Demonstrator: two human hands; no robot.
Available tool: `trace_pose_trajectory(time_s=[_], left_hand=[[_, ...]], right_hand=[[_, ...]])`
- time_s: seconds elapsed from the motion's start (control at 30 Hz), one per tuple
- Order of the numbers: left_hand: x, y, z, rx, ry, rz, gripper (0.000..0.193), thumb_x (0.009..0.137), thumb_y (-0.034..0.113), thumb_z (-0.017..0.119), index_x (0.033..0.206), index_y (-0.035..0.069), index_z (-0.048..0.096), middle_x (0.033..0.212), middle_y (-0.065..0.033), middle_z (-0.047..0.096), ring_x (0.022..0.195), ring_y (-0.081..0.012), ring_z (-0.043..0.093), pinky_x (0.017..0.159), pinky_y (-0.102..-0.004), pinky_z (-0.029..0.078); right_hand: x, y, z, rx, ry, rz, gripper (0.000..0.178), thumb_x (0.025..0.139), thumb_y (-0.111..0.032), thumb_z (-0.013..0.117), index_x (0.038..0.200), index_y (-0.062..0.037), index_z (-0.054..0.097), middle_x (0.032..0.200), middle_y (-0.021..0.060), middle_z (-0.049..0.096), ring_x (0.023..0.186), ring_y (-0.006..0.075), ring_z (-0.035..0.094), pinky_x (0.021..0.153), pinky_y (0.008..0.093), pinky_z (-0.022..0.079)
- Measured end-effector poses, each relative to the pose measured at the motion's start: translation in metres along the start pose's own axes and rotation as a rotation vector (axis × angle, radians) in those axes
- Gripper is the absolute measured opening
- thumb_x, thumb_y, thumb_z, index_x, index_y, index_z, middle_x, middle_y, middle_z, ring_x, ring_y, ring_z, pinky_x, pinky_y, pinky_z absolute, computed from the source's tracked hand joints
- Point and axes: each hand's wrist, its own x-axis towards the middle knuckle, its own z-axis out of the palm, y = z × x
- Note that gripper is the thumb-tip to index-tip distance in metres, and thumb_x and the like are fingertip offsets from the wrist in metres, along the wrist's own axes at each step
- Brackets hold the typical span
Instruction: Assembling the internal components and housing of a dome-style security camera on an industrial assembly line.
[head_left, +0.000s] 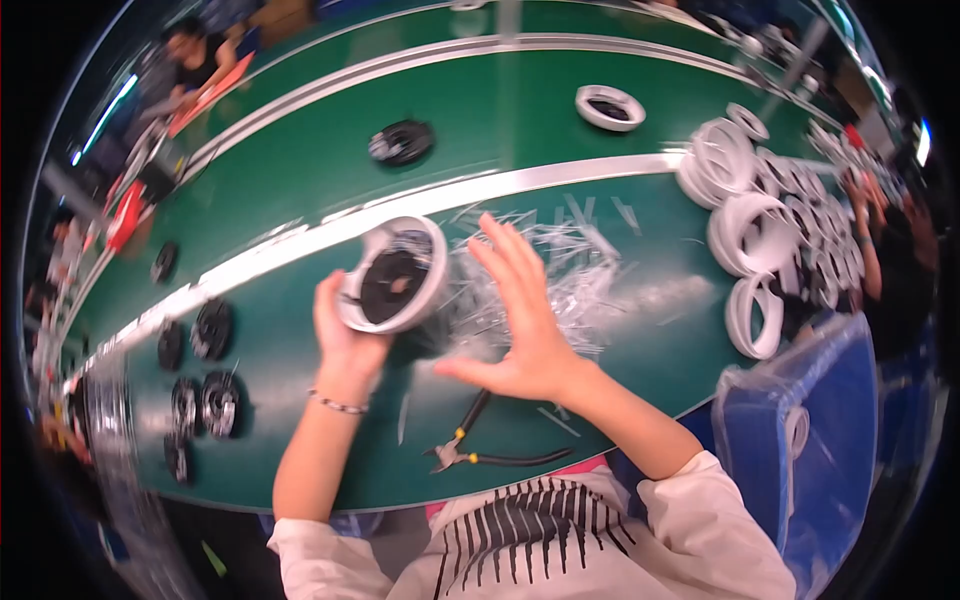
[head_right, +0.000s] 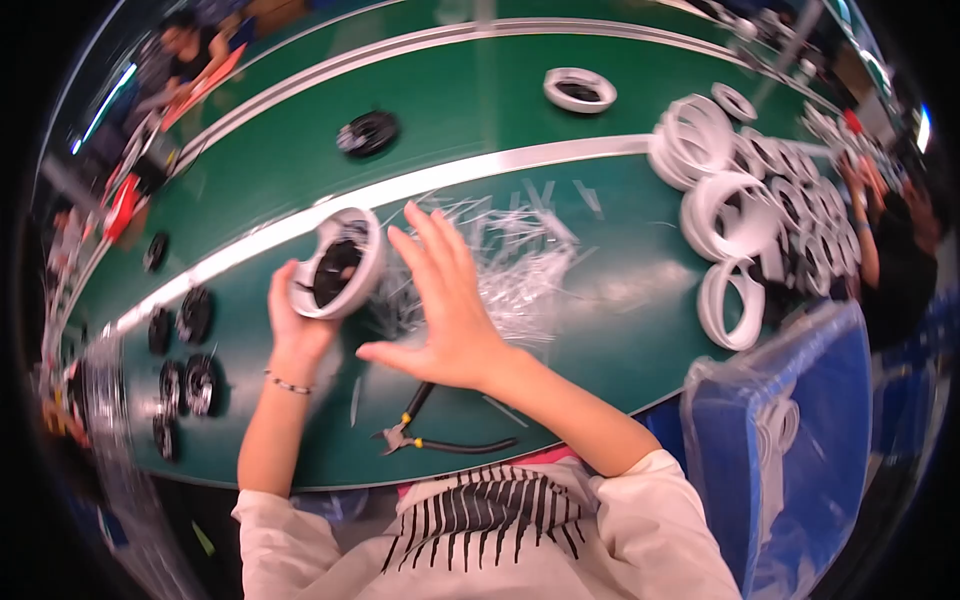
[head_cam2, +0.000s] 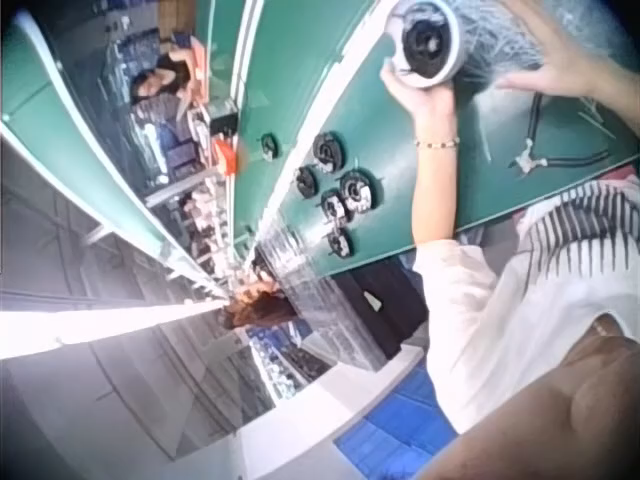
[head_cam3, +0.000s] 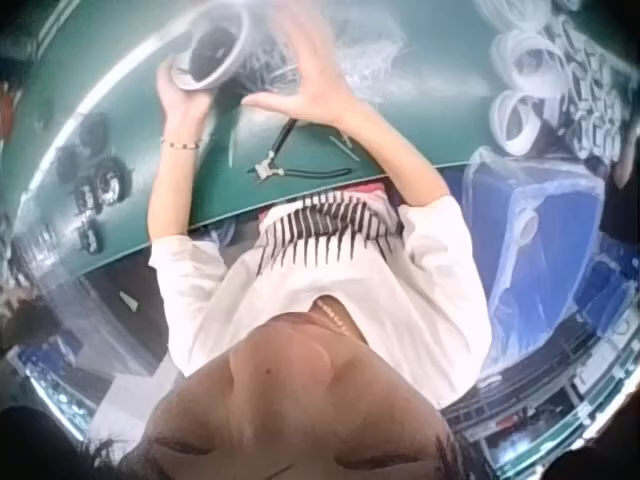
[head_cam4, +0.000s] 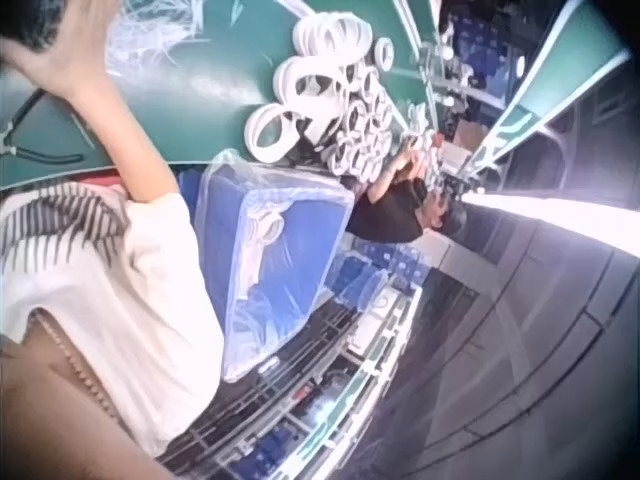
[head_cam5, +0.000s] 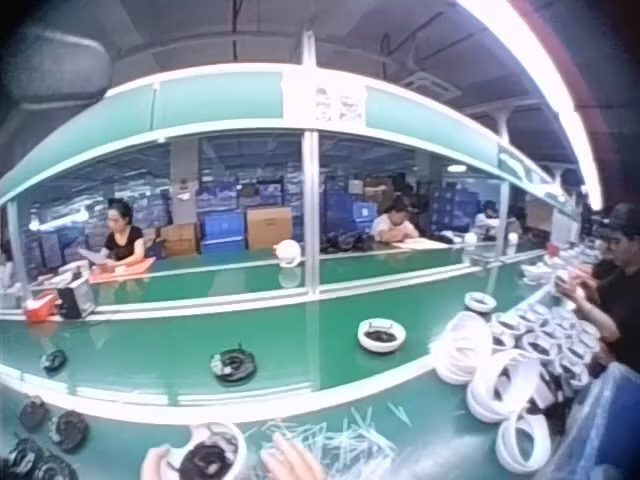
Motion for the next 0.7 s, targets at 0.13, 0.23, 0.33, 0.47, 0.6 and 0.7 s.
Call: trace_pose_trajectory(time_s=[0.13, 0.23, 0.33, 0.47, 0.6, 0.7], left_hand=[[0.048, 0.049, -0.002, 0.042, 0.078, 0.224, 0.045, 0.087, 0.031, 0.033, 0.119, -0.001, 0.039, 0.119, -0.0171, 0.045, 0.11, -0.0305, 0.044, 0.096, -0.0462, 0.033], [0.105, 0.111, -0.046, 0.131, 0.139, 0.355, 0.039, 0.085, 0.025, 0.041, 0.113, -0.003, 0.043, 0.114, -0.0168, 0.049, 0.105, -0.0277, 0.049, 0.093, -0.0419, 0.037], [0.188, 0.15, -0.086, 0.277, 0.007, 0.306, 0.036, 0.088, 0.025, 0.038, 0.109, -0.004, 0.045, 0.111, -0.0151, 0.052, 0.101, -0.024, 0.051, 0.09, -0.037, 0.04], [0.232, 0.163, -0.093, 0.333, 0.085, 0.379, 0.034, 0.089, 0.025, 0.037, 0.105, -0.003, 0.047, 0.105, -0.0134, 0.055, 0.095, -0.0228, 0.054, 0.086, -0.0355, 0.043], [0.257, 0.195, -0.111, 0.293, 0.095, 0.372, 0.03, 0.085, 0.019, 0.047, 0.108, -0.001, 0.049, 0.107, -0.013, 0.054, 0.095, -0.023, 0.054, 0.086, -0.0377, 0.044], [0.255, 0.162, -0.078, 0.41, 0.272, 0.611, 0.033, 0.079, 0.007, 0.056, 0.112, 0.001, 0.05, 0.106, -0.0107, 0.056, 0.094, -0.0194, 0.055, 0.081, -0.03, 0.045]], right_hand=[[-0.011, 0.041, -0.086, -0.303, 0.373, 0.106, 0.048, 0.061, -0.019, 0.07, 0.104, -0.0057, 0.053, 0.123, 0.014, 0.04, 0.114, 0.0337, 0.034, 0.094, 0.0405, 0.03], [-0.034, 0.073, -0.148, -0.627, 0.681, 0.224, 0.027, 0.063, -0.011, 0.067, 0.088, -0.0039, 0.058, 0.101, 0.0103, 0.055, 0.093, 0.0278, 0.05, 0.081, 0.0358, 0.039], [-0.06, 0.092, -0.196, -0.844, 0.874, 0.296, 0.018, 0.065, -0.005, 0.064, 0.082, -0.0038, 0.059, 0.089, 0.0097, 0.059, 0.082, 0.0255, 0.054, 0.073, 0.0329, 0.042], [-0.067, 0.085, -0.206, -1.067, 0.79, 0.419, 0.021, 0.065, -0.012, 0.065, 0.083, -0.0026, 0.059, 0.086, 0.011, 0.059, 0.082, 0.0278, 0.053, 0.072, 0.0353, 0.04], [-0.107, 0.09, -0.184, -1.007, 0.615, 0.705, 0.035, 0.063, -0.022, 0.069, 0.087, 0.0014, 0.059, 0.087, 0.0157, 0.058, 0.084, 0.0314, 0.052, 0.075, 0.0371, 0.04], [-0.125, 0.093, -0.182, -0.947, 0.625, 0.844, 0.027, 0.068, -0.019, 0.066, 0.085, 0.0016, 0.06, 0.083, 0.0167, 0.06, 0.08, 0.0316, 0.055, 0.073, 0.0367, 0.042]])
